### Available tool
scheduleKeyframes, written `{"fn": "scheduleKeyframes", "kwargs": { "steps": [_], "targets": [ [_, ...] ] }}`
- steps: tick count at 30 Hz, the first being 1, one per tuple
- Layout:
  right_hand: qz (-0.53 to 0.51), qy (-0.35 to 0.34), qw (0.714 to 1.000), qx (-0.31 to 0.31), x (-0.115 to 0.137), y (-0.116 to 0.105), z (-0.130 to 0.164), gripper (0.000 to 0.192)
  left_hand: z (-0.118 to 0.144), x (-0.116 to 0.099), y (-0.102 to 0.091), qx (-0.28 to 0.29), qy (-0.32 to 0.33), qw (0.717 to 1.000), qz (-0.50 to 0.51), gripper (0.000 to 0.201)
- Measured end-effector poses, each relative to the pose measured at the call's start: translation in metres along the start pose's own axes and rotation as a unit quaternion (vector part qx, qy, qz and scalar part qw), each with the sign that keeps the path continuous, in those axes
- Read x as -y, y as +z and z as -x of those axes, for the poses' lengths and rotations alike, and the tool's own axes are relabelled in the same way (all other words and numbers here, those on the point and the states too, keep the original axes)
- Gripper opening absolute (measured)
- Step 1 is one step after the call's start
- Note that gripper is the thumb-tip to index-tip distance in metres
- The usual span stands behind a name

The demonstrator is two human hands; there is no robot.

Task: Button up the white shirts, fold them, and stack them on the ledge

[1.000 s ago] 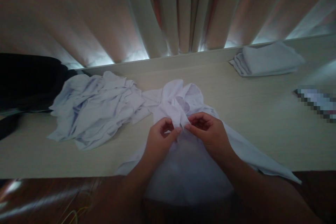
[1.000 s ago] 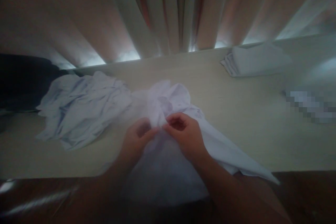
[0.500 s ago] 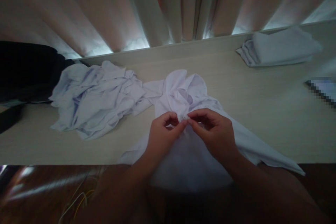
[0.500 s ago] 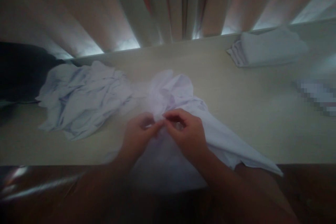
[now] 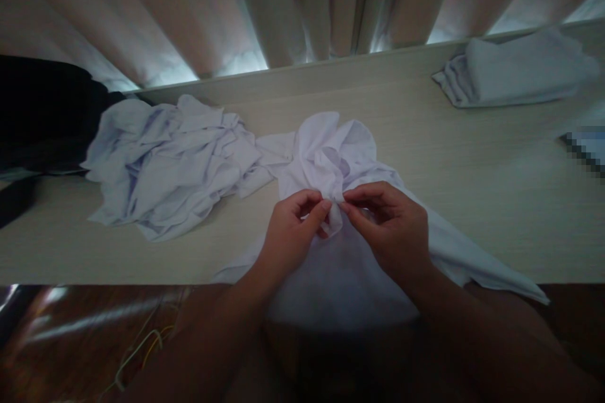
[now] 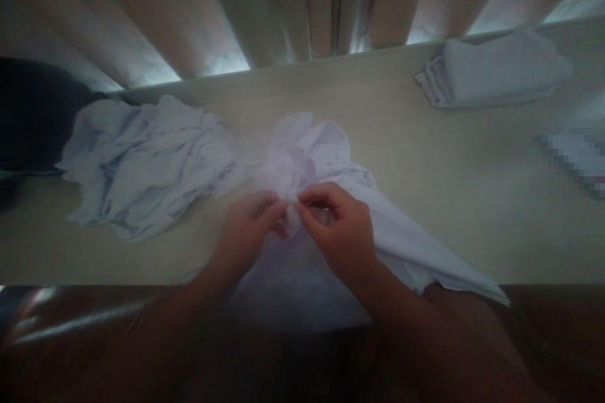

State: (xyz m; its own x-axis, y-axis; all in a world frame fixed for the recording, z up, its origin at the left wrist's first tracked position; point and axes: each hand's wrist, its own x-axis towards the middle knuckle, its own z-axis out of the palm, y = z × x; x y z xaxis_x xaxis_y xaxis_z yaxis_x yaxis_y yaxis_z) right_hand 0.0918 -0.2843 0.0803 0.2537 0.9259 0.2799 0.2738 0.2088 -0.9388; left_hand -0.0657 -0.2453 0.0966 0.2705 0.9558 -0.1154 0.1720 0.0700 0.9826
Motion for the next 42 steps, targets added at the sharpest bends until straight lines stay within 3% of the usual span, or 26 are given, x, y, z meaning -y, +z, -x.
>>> {"fn": "scheduleKeyframes", "kwargs": {
  "steps": [20, 29, 32, 38, 42],
  "targets": [
    [-0.006, -0.019, 1.000, -0.004, -0.003, -0.001, 0.000, 0.015, 0.000, -0.003, -0.001, 0.010, 0.022, 0.998, -0.066, 0.023],
    [0.053, -0.063, 0.996, 0.013, 0.001, -0.007, -0.001, 0.017, -0.001, 0.001, -0.001, -0.004, 0.022, 0.997, -0.080, 0.027],
    [0.033, -0.015, 0.999, 0.035, 0.000, -0.011, -0.008, 0.015, -0.001, 0.002, 0.000, 0.001, 0.022, 0.996, -0.085, 0.027],
    [-0.108, 0.128, 0.982, 0.082, -0.011, -0.013, -0.019, 0.012, -0.003, 0.003, 0.000, 0.029, 0.004, 0.995, -0.091, 0.028],
    [-0.069, 0.164, 0.978, 0.112, -0.017, -0.014, -0.021, 0.011, -0.006, 0.004, 0.000, 0.057, -0.005, 0.994, -0.088, 0.029]
  ]
}}
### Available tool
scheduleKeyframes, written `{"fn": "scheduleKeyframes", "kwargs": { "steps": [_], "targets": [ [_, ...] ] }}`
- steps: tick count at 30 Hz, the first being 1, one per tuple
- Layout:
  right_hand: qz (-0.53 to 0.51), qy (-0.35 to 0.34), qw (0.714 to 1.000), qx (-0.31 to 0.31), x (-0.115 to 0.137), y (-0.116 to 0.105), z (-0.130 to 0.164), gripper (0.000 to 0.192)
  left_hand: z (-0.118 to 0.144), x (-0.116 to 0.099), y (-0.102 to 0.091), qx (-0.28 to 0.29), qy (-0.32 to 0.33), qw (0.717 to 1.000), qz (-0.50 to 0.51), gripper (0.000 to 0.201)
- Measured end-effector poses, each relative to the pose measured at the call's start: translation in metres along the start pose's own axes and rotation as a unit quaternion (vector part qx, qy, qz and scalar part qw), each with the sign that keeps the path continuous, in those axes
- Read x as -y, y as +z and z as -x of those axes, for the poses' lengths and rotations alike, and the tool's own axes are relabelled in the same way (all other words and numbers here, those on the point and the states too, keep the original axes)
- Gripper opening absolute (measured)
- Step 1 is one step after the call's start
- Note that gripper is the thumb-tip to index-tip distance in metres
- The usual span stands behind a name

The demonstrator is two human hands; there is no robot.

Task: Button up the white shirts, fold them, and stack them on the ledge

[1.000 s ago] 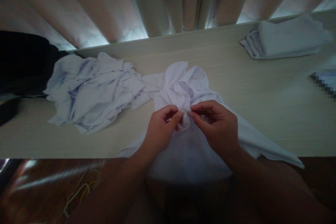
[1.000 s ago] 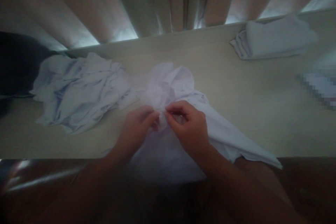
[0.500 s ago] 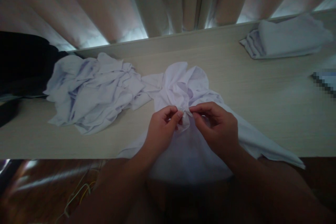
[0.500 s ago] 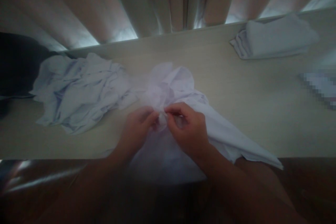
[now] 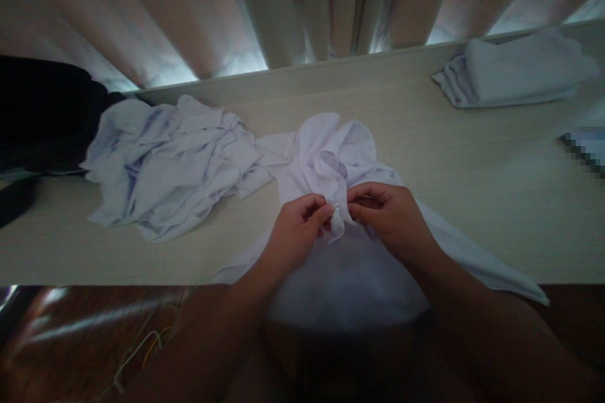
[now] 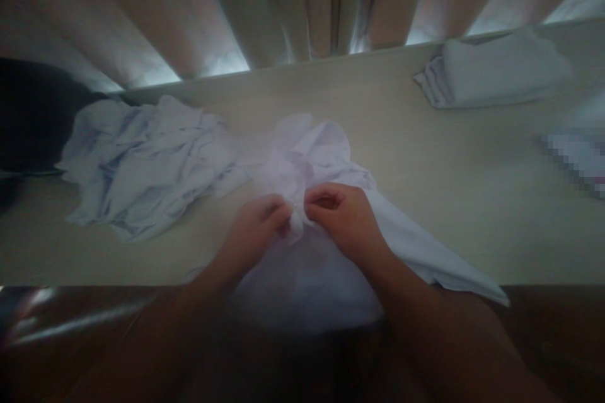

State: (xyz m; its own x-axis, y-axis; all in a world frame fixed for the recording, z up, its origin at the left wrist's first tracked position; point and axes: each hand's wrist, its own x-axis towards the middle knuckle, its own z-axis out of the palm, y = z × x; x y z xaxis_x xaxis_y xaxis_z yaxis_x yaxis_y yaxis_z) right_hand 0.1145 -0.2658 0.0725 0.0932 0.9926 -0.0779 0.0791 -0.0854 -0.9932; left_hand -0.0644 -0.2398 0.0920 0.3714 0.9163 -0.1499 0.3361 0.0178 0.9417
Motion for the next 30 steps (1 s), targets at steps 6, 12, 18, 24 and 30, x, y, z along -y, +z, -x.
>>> {"fn": "scheduleKeyframes", "kwargs": {
  "steps": [6, 12, 18, 24, 30],
  "targets": [
    [0.079, -0.019, 0.997, 0.012, 0.002, -0.002, -0.002, 0.008, 0.000, 0.003, 0.000, 0.006, -0.008, 1.000, 0.007, 0.028],
    [0.083, -0.042, 0.995, 0.033, 0.006, -0.003, -0.001, 0.006, 0.000, 0.005, 0.000, 0.006, -0.002, 1.000, -0.005, 0.028],
    [0.116, -0.105, 0.987, 0.036, 0.008, -0.001, 0.000, 0.004, -0.003, 0.005, -0.004, 0.029, -0.012, 0.999, -0.007, 0.029],
    [0.140, -0.160, 0.976, 0.052, 0.007, -0.002, 0.001, 0.005, -0.004, 0.010, -0.001, 0.026, -0.046, 0.996, 0.066, 0.024],
    [0.187, -0.174, 0.966, 0.033, 0.005, -0.003, 0.000, 0.004, -0.002, 0.008, 0.007, -0.042, -0.077, 0.991, 0.104, 0.020]
  ]
}}
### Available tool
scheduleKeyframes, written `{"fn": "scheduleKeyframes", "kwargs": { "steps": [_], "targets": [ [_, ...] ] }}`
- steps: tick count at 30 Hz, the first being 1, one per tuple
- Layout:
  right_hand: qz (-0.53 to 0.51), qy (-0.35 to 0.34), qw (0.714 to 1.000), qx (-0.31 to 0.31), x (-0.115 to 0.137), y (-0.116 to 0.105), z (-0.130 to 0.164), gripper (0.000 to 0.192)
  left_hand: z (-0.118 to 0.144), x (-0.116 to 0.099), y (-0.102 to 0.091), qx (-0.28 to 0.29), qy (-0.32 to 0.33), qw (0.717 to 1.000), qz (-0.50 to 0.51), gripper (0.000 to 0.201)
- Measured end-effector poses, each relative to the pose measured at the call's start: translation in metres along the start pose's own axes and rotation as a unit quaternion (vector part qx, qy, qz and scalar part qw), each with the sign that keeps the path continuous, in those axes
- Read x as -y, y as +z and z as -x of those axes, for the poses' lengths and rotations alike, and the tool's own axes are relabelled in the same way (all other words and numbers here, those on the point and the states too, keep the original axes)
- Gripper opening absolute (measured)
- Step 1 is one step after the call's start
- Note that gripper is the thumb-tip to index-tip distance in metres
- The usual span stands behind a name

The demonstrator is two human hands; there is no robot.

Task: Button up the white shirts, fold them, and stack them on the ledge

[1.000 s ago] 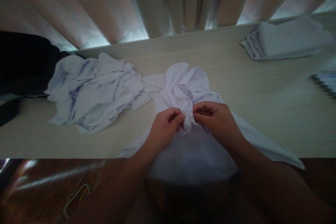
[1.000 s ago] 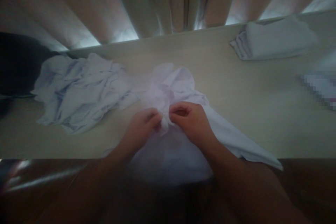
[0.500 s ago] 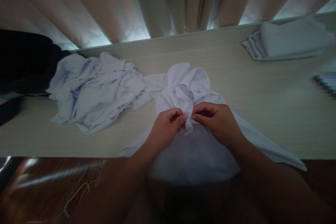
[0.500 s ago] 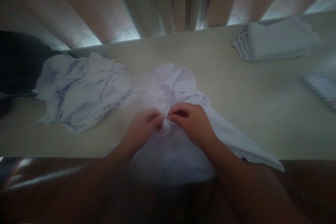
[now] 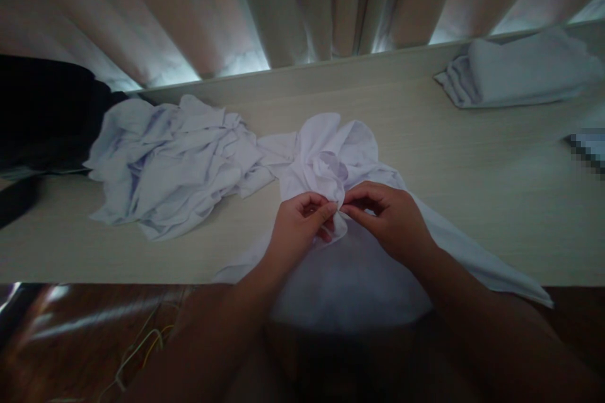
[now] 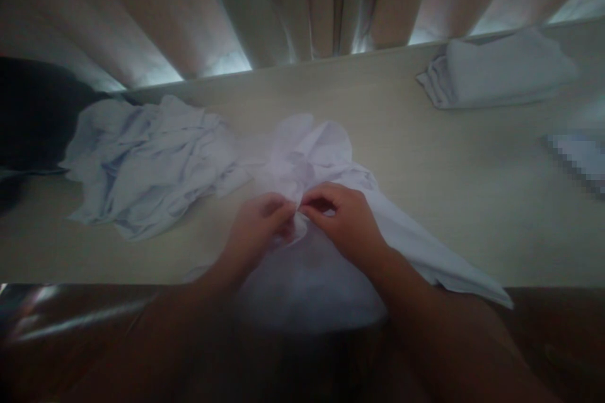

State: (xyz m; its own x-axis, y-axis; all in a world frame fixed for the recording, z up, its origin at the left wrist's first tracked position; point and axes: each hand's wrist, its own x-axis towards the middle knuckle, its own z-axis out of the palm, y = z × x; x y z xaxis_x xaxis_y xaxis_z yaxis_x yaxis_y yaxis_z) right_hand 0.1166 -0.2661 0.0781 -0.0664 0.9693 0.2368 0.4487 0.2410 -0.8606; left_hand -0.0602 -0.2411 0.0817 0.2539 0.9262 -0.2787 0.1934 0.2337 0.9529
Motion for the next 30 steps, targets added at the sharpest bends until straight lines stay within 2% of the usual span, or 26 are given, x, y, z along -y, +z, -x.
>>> {"fn": "scheduleKeyframes", "kwargs": {
  "steps": [6, 11, 16, 24, 30],
  "targets": [
    [0.046, -0.010, 0.999, -0.004, 0.001, 0.003, 0.000, 0.004, 0.006, -0.004, 0.001, -0.026, 0.002, 1.000, -0.016, 0.018],
    [0.086, -0.045, 0.995, -0.012, 0.000, 0.008, 0.002, 0.002, 0.006, 0.003, -0.001, -0.005, 0.012, 0.999, -0.030, 0.029],
    [0.107, -0.081, 0.991, -0.013, -0.001, 0.014, 0.004, 0.003, 0.003, 0.004, -0.003, 0.000, 0.019, 0.996, -0.087, 0.028],
    [0.137, -0.077, 0.988, -0.001, -0.003, 0.016, 0.004, 0.004, 0.001, 0.006, -0.002, 0.019, 0.019, 0.994, -0.109, 0.029],
    [0.129, -0.076, 0.989, 0.004, -0.005, 0.017, 0.005, 0.005, -0.001, 0.006, -0.005, 0.058, 0.009, 0.992, -0.113, 0.029]
  ]
}}
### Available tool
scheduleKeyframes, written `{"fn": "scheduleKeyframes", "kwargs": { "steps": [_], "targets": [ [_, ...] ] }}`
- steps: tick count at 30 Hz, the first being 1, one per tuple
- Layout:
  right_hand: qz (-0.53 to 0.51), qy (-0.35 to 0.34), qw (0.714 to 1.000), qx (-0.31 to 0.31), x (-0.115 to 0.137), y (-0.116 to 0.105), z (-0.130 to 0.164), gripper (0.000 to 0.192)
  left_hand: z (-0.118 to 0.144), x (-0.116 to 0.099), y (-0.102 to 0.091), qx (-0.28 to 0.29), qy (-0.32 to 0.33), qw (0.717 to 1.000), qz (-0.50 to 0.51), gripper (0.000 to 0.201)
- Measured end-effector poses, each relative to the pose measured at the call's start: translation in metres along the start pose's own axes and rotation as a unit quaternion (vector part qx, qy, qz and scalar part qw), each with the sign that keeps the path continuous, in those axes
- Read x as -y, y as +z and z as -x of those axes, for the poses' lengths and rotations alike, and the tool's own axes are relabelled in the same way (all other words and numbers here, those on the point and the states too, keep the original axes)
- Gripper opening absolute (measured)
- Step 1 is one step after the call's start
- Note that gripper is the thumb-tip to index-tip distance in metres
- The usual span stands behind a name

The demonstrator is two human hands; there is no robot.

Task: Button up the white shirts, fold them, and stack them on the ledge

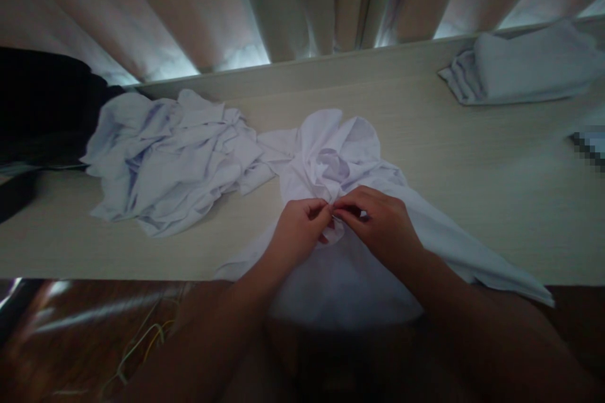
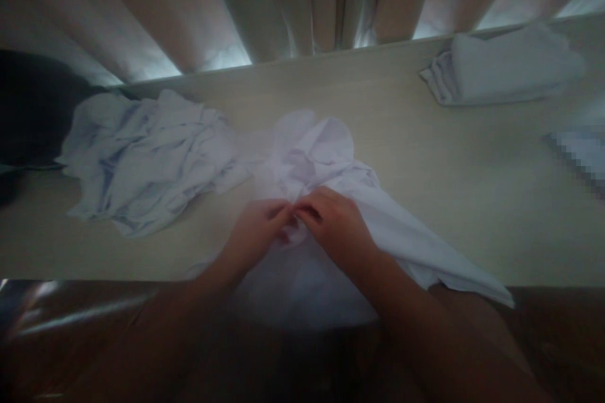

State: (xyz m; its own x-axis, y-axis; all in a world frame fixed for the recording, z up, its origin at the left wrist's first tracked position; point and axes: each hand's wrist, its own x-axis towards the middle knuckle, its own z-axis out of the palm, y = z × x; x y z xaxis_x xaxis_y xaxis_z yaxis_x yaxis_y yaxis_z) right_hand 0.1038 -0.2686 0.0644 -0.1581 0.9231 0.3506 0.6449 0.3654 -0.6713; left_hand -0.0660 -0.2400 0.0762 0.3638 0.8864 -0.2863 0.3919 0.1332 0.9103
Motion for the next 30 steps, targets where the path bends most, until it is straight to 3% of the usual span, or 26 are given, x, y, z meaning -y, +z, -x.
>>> {"fn": "scheduleKeyframes", "kwargs": {
  "steps": [7, 10, 14, 30],
  "targets": [
    [-0.029, 0.027, 0.999, -0.001, 0.002, -0.003, -0.003, 0.004, 0.000, 0.001, -0.001, 0.009, 0.027, 0.999, -0.029, 0.029],
    [-0.109, 0.111, 0.988, 0.001, -0.001, -0.007, -0.005, 0.003, 0.000, 0.001, 0.000, 0.000, 0.039, 0.998, -0.042, 0.030],
    [-0.260, 0.204, 0.943, 0.027, -0.008, -0.009, -0.006, 0.016, 0.001, 0.001, 0.002, -0.006, 0.051, 0.997, -0.056, 0.030],
    [-0.352, 0.232, 0.905, 0.065, -0.014, -0.008, -0.006, 0.020, 0.003, -0.001, 0.004, -0.002, 0.060, 0.993, -0.105, 0.029]
  ]
}}
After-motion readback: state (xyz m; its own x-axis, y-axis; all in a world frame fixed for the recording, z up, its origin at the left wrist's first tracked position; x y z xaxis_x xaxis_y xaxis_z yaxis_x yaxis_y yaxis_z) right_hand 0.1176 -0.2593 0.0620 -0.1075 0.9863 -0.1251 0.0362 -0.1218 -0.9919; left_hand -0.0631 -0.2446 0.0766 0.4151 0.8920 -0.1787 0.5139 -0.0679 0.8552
